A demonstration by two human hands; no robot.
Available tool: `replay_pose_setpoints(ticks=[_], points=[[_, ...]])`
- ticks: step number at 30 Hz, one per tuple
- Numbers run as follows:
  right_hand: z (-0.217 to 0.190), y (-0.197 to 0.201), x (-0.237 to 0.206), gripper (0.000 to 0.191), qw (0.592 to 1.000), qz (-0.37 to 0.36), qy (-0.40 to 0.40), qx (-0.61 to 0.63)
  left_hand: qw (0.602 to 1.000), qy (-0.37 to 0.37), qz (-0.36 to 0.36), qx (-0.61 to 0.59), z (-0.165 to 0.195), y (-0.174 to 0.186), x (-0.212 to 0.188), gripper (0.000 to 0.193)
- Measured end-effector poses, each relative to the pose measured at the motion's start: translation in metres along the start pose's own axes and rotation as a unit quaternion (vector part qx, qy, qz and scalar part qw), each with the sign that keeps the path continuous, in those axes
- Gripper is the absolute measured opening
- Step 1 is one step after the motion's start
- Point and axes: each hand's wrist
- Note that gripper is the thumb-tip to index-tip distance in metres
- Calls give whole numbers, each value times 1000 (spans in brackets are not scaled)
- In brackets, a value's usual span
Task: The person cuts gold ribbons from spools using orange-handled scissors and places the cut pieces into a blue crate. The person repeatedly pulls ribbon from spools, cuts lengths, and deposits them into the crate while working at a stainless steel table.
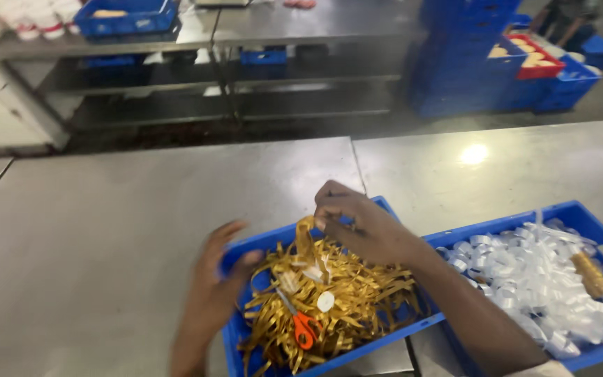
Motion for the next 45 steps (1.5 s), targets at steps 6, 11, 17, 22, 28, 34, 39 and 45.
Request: replay_pose_setpoints(ticks=[6,11,17,22,28,34,39,45], points=[[13,-7,17,9,996,10,45,83,989,-44,-117,-75,47,-53,41,25],[39,11,10,9,944,134,89,288,988,17,-136,-66,21,-50,41,22],[48,11,18,15,920,130,77,361,977,30,-183,-107,-11,-6,36,16],[54,0,45,16,904,126,105,394,968,56,-185,-162,-10,32,32,17],[106,-24,96,34,889,49,122,438,940,11,-62,-334,-16,57,30,20],[146,-219,132,101,897,-197,-62,391,851,-59,76,-517,-56,89,45,16],[132,-359,131,48,838,-171,-230,464,833,59,207,-509,-127,126,71,17],[121,-405,151,46,861,-100,-291,406,915,148,209,-312,-238,187,86,28]])
Point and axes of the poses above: each hand's wrist, its own x-axis towards the middle knuckle, its own y-axis out of the back of the hand, z = x × y, and after that the axes turned 12 degrees about -z, right-handed
